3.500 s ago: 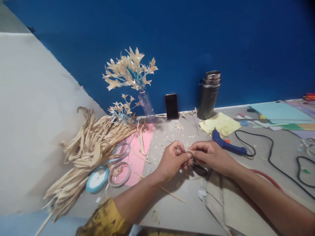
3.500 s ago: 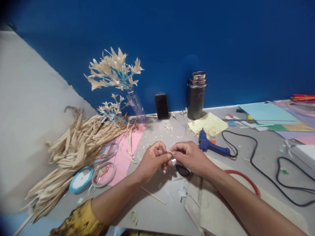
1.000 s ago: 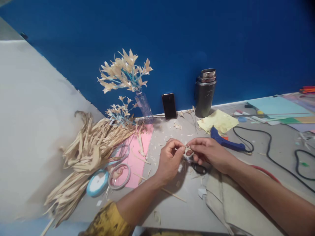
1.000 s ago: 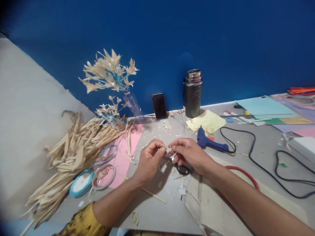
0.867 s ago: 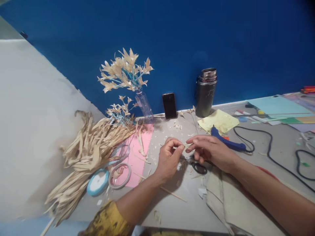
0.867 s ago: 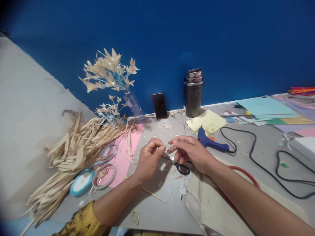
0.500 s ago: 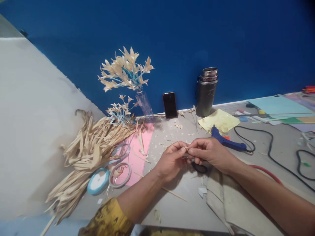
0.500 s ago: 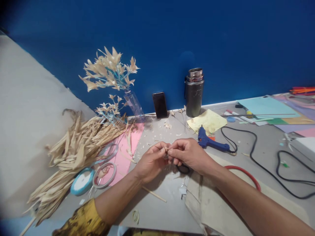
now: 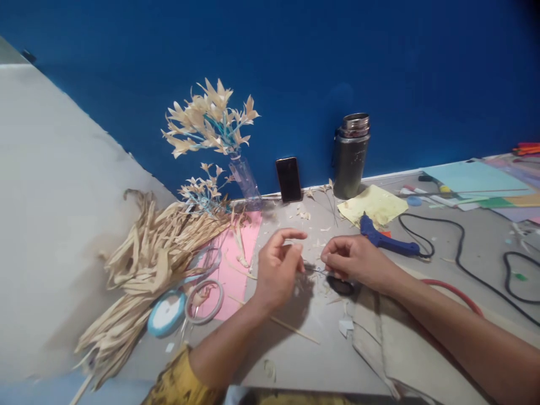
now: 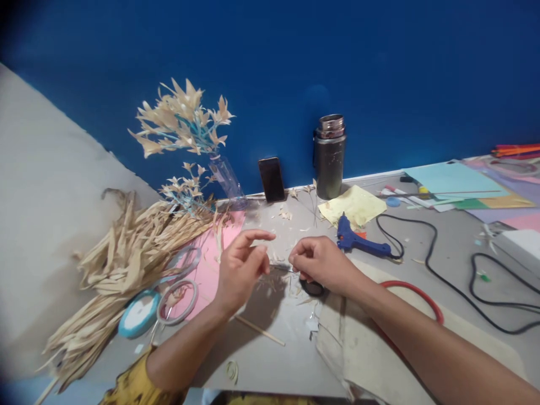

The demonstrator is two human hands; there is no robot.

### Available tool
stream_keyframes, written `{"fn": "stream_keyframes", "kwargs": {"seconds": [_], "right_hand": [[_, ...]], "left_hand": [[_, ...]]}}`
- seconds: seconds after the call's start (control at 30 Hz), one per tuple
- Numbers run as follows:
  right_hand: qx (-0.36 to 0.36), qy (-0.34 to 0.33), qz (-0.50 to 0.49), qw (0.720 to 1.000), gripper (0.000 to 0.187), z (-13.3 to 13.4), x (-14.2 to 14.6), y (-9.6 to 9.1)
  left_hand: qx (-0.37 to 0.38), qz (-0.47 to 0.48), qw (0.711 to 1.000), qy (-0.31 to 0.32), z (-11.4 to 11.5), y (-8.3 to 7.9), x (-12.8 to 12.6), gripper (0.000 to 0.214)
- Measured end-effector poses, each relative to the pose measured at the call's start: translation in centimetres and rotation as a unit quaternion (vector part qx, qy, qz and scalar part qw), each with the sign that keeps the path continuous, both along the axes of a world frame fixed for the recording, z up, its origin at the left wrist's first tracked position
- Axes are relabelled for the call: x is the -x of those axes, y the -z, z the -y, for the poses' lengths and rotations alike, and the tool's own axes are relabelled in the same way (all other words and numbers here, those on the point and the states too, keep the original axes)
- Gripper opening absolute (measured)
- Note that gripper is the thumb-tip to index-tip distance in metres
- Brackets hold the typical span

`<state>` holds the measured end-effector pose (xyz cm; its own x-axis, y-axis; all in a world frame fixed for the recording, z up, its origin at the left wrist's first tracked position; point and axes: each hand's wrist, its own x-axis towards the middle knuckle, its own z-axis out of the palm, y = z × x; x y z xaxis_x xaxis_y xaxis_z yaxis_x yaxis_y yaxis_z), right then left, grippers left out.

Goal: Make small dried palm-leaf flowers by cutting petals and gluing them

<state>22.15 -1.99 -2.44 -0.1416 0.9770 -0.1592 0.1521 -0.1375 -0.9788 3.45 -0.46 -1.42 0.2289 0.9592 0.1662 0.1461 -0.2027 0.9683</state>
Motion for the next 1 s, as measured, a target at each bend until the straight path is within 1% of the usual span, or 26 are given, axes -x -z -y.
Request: {"fn": "stream_keyframes", "kwargs": {"seconds": [0.07,0.1,0.13,0.17,0.2,0.27,0.3,0.37,0.47,0.53,0.6,0.67,0.73,0.83,0.93,1.0], "right_hand": [[-0.027,-0.012,0.031,0.999,0.012,0.0,0.0,0.3],[-0.041,-0.013,0.048,0.998,0.012,0.0,0.1,0.4],[-0.054,-0.011,0.065,0.996,0.012,0.0,0.1,0.5],[-0.067,-0.008,0.083,0.994,0.012,0.0,0.1,0.6],[-0.078,-0.007,0.099,0.992,0.012,0.0,0.1,0.5],[-0.099,-0.009,0.123,0.987,0.013,0.1,0.1,0.3],[-0.106,-0.012,0.127,0.986,0.013,0.1,0.1,0.2],[-0.113,-0.019,0.127,0.985,0.015,0.3,0.0,-0.2],[-0.127,-0.019,0.141,0.982,0.016,0.4,-0.2,-0.5],[-0.154,-0.016,0.162,0.975,0.016,0.4,-0.2,-0.4],[-0.185,-0.021,0.179,0.966,0.017,0.4,-0.2,-0.2],[-0.199,-0.028,0.189,0.961,0.016,0.4,-0.1,0.1],[-0.192,-0.024,0.188,0.963,0.015,0.4,0.0,0.2],[-0.174,-0.014,0.166,0.971,0.011,0.4,0.1,0.1],[-0.170,-0.021,0.146,0.974,0.014,0.4,0.1,0.1],[-0.181,-0.028,0.151,0.971,0.016,0.4,0.1,0.2]], "left_hand": [[-0.061,-0.087,0.994,0.039,0.6,0.2,-0.2,0.029],[-0.075,-0.119,0.989,0.055,0.7,0.5,-0.3,0.028],[-0.069,-0.137,0.986,0.069,0.7,0.7,-0.5,0.023],[-0.038,-0.139,0.986,0.086,0.6,0.9,-0.6,0.020],[0.013,-0.128,0.986,0.104,0.4,1.1,-0.7,0.020],[0.117,-0.080,0.982,0.126,-0.2,1.4,-0.7,0.026],[0.153,-0.055,0.978,0.128,-0.4,1.4,-0.6,0.027],[0.184,-0.023,0.975,0.125,-0.8,1.2,-0.5,0.027],[0.198,0.004,0.972,0.127,-1.0,0.8,-0.2,0.032],[0.196,0.019,0.972,0.128,-0.9,0.7,-0.1,0.039],[0.172,0.020,0.977,0.124,-0.8,0.9,-0.2,0.042],[0.144,0.007,0.983,0.117,-0.7,1.2,-0.4,0.039],[0.139,0.007,0.985,0.105,-0.7,1.6,-0.7,0.033],[0.165,0.017,0.981,0.096,-0.7,1.8,-0.8,0.027],[0.174,0.012,0.980,0.095,-0.8,1.6,-0.8,0.028],[0.172,0.006,0.981,0.092,-0.8,1.5,-0.8,0.030]]}}
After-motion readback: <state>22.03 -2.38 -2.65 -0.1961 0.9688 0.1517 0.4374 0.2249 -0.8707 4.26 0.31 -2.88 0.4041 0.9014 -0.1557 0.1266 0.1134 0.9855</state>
